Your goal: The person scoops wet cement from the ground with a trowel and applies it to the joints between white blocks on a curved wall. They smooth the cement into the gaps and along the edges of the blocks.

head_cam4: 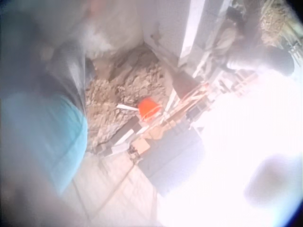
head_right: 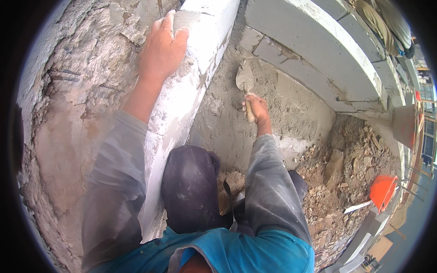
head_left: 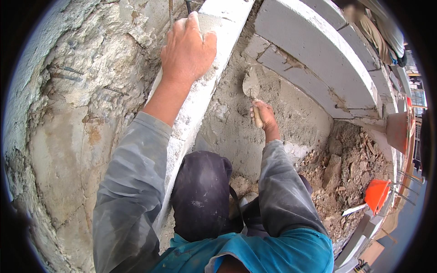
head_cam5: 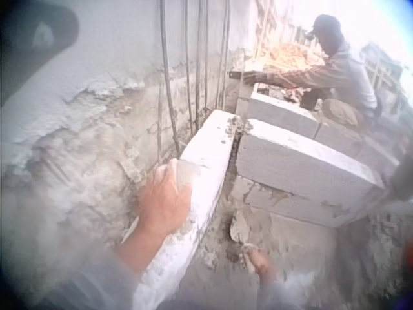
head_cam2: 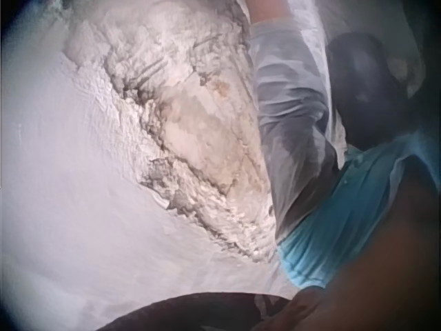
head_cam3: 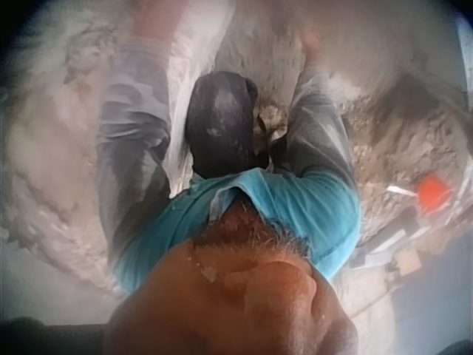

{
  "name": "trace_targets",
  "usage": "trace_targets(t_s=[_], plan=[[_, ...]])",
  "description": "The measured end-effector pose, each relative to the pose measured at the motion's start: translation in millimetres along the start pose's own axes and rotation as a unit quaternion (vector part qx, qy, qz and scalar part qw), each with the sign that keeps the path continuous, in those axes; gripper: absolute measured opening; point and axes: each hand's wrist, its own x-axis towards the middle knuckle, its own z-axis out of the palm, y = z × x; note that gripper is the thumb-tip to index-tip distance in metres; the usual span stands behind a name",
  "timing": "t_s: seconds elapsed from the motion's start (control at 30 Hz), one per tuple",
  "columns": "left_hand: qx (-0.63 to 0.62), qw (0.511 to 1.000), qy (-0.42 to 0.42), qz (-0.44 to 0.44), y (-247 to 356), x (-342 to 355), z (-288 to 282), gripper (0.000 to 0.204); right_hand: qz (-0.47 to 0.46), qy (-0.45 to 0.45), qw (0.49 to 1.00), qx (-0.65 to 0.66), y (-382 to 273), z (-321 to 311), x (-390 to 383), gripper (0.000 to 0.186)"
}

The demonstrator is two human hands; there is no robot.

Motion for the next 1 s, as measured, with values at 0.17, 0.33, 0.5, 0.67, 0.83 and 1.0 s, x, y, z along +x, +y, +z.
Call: trace_targets(t_s=[0.17, 0.33, 0.5, 0.67, 0.83, 1.0], plan=[[-0.011, 1.000, -0.009, -0.003, 6, 2, -3, 0.069, -0.120, -0.002, 0.993, 0.015, -61, 39, -69, 0.024], [-0.026, 1.000, -0.010, 0.006, 0, 3, -1, 0.069, -0.284, 0.003, 0.959, 0.019, -169, 91, -119, 0.041], [-0.038, 0.999, -0.013, -0.014, 8, 2, -5, 0.067, -0.345, 0.045, 0.935, 0.067, -270, 148, -107, 0.018], [-0.047, 0.999, 0.012, -0.015, 6, 2, 1, 0.067, -0.358, 0.089, 0.928, 0.051, -288, 171, -74, 0.010], [-0.048, 0.998, -0.007, -0.027, 8, 1, -5, 0.068, -0.405, 0.124, 0.905, -0.037, -276, 169, -62, 0.011], [-0.048, 0.998, -0.029, -0.032, 10, -1, -12, 0.069, -0.384, 0.093, 0.910, -0.129, -288, 144, -76, 0.012]])
